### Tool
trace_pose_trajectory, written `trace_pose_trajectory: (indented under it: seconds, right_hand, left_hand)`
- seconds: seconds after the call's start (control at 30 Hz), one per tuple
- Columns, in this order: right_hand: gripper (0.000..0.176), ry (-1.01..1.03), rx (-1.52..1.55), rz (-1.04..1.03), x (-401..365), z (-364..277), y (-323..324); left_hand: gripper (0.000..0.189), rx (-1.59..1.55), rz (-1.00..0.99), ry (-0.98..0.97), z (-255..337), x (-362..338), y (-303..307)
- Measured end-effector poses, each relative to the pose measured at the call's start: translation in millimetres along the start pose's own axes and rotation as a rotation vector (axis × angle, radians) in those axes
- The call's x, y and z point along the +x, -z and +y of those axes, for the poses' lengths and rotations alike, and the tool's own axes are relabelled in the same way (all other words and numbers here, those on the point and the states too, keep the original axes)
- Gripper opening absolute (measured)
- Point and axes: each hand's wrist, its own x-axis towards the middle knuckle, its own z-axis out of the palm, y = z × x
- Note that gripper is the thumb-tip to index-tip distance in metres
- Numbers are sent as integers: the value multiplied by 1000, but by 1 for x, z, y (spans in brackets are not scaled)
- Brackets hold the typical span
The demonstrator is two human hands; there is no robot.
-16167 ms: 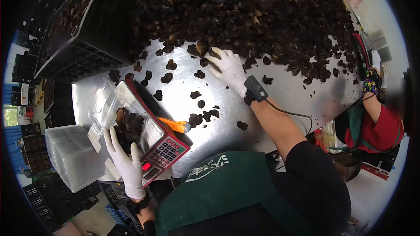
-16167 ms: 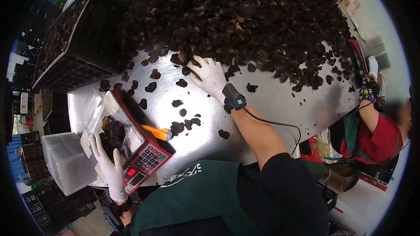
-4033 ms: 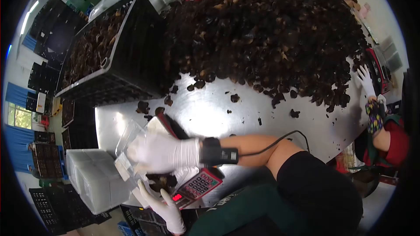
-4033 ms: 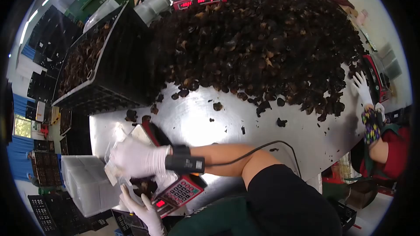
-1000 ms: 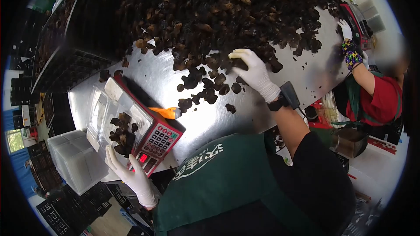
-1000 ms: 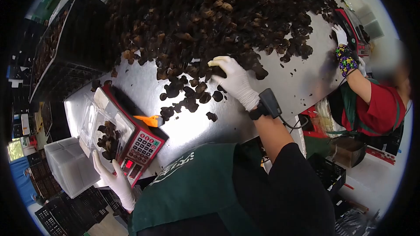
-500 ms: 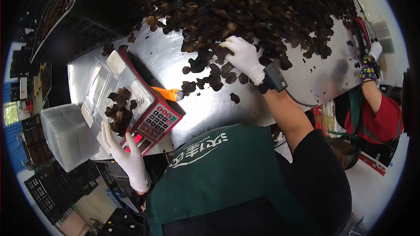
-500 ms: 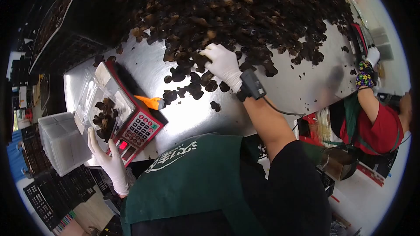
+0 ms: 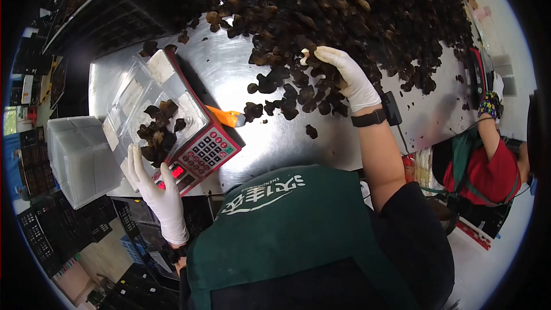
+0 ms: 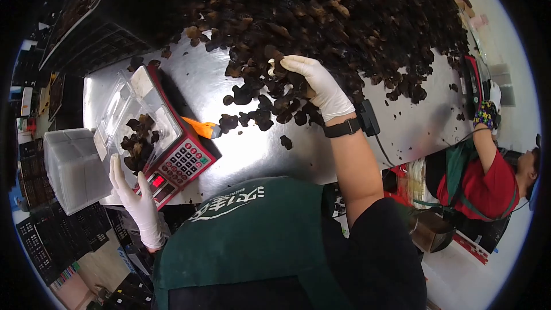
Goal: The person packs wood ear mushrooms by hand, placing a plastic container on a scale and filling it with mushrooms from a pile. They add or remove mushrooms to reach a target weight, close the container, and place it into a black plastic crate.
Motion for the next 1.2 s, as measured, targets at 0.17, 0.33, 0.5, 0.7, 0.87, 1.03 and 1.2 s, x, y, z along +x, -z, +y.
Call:
trace_pose_trajectory:
  seconds: [0.17,0.33,0.5,0.7,0.87,1.03,1.2]
  right_hand:
    - [32,-83,262,-247,17,12,-7]
    - [34,61,-150,-340,20,-8,-102]
    - [29,-38,-193,-720,14,-32,-225]
    - [29,-502,219,-847,23,20,-276]
    - [25,-579,336,-869,24,46,-270]
    - [20,-440,133,-717,13,38,-270]
    - [18,-295,-24,-694,6,31,-269]
  left_hand:
    - [63,-62,27,1,-2,2,1]
    - [62,-75,79,30,-7,-2,7]
    - [57,-116,174,91,-4,2,18]
    - [38,-231,371,-127,20,31,33]
    - [27,-263,330,19,28,43,26]
    - [20,-548,218,244,25,42,12]
    - [12,-735,159,295,12,44,4]
